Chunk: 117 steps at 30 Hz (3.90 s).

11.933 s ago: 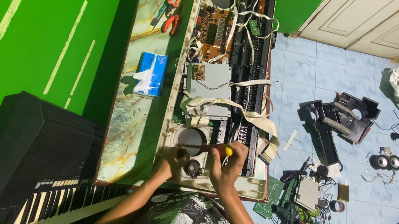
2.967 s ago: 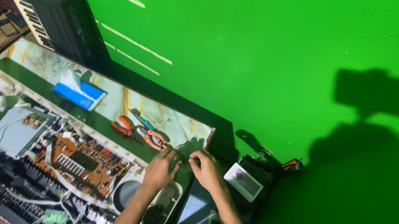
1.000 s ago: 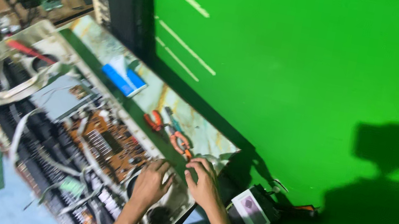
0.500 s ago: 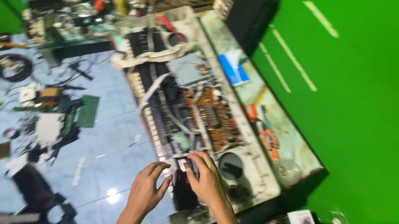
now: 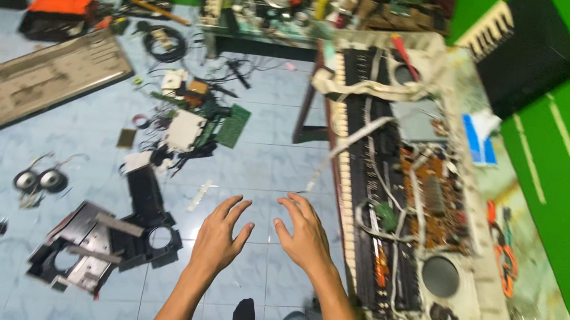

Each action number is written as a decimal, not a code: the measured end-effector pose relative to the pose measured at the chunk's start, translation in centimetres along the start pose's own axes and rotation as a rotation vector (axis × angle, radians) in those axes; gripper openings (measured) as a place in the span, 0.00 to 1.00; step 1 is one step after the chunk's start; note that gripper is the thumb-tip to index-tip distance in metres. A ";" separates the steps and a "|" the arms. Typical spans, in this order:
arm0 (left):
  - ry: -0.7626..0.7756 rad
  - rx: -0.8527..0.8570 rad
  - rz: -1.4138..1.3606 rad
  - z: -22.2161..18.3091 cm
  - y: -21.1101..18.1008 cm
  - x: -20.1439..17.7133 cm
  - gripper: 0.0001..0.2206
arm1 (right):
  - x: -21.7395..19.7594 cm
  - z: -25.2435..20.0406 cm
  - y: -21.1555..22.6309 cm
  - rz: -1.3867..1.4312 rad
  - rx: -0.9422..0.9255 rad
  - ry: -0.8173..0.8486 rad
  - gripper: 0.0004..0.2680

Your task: The person unscrews components from an electronic keyboard using a screwdriver and removes internal parts by hand and with pliers.

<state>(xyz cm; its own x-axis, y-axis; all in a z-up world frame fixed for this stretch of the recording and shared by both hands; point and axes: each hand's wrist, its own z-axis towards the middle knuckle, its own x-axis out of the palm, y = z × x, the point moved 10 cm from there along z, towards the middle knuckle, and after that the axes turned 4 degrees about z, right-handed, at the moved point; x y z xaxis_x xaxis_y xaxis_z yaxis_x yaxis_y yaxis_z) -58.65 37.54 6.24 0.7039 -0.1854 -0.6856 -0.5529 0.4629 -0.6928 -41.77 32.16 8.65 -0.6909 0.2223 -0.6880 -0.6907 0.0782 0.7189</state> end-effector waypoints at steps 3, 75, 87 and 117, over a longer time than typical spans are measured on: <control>-0.058 -0.071 0.018 -0.3 2.7 -2.1 0.21 | 2.6 2.2 1.8 -0.019 -0.036 0.059 0.15; 0.048 0.104 -0.043 90.7 30.0 12.0 0.24 | 1.9 90.0 -21.6 -0.121 0.095 -0.186 0.22; 0.185 0.333 -0.054 107.7 19.7 23.4 0.23 | -12.4 97.4 -32.3 -0.122 0.175 -0.522 0.21; 1.096 1.266 -0.657 103.5 -12.6 52.2 0.21 | -26.0 75.5 -40.7 -0.402 1.184 -1.278 0.23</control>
<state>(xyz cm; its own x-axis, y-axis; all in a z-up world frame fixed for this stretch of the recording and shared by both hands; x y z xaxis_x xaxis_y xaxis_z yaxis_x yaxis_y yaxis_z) 31.17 111.76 2.33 -0.2309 -0.7794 -0.5824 0.6781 0.3004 -0.6708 20.46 96.60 4.79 0.4399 0.5107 -0.7387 0.1452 0.7713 0.6197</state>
